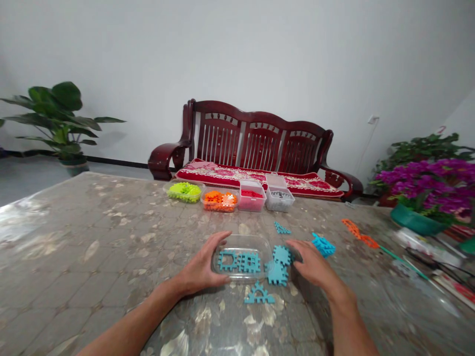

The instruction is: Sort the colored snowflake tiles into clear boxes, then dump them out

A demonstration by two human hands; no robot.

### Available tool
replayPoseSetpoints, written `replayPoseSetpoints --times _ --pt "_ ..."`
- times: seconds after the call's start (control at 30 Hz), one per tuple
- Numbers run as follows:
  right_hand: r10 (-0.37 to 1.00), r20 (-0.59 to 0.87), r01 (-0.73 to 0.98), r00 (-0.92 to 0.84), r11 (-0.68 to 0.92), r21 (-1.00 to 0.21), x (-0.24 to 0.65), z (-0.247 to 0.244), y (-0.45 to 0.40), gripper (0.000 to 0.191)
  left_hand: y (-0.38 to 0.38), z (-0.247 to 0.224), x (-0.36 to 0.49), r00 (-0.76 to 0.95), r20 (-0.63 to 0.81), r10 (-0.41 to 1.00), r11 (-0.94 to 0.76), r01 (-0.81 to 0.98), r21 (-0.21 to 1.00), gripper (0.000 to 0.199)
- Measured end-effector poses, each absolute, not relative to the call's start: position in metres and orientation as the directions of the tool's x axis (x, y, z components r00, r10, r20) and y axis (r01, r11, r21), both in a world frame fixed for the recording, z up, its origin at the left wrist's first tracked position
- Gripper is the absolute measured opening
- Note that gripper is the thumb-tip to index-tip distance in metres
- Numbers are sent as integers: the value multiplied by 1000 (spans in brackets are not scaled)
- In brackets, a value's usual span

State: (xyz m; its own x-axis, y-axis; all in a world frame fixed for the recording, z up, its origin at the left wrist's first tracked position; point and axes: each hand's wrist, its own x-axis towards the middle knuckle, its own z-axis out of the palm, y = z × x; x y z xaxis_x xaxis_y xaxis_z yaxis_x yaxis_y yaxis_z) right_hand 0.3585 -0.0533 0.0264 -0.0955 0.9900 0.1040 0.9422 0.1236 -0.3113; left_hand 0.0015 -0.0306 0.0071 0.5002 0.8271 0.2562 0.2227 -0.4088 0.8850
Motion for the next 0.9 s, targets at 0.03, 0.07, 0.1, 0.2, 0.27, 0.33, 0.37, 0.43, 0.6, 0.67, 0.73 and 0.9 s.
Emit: replayPoseSetpoints --times 0.03,0.07,0.1,0.2,0.27,0.33,0.37,0.43,0.6,0.67,0.73,0.9 --pt "992 80 944 -99 119 -309 359 24 -53 73 -30 7 1 502 256 826 -409 220 886 95" --pt "993 62 943 -101 115 -311 358 23 -53 74 -30 7 1 503 254 826 -408 221 886 95" --pt "994 48 942 -103 113 -316 356 22 -53 75 -30 7 1 505 251 826 -406 224 886 95" --pt "993 31 935 -115 119 -334 350 22 -52 78 -29 7 1 505 242 828 -400 229 888 95" --pt "991 40 932 -130 136 -337 346 21 -51 78 -29 7 1 505 243 828 -401 230 887 95" --pt "989 52 929 -142 151 -339 344 20 -50 75 -29 7 1 504 248 827 -410 238 881 96" --pt "988 55 926 -146 156 -344 343 20 -49 74 -29 7 1 504 252 826 -416 243 877 96" --pt "986 65 917 -153 166 -363 342 19 -48 71 -29 6 1 504 259 824 -425 246 871 96" --pt "985 134 895 -109 156 -417 339 20 -46 61 -28 4 0 506 266 820 -428 236 872 97" --pt "984 158 894 -82 143 -424 339 20 -45 62 -28 4 0 507 267 819 -428 231 874 96" --pt "984 160 900 -78 138 -412 342 17 -45 68 -28 5 0 507 266 820 -427 230 874 96" --pt "993 89 917 -81 109 -383 352 8 -45 75 -30 7 1 502 266 823 -429 242 870 95"
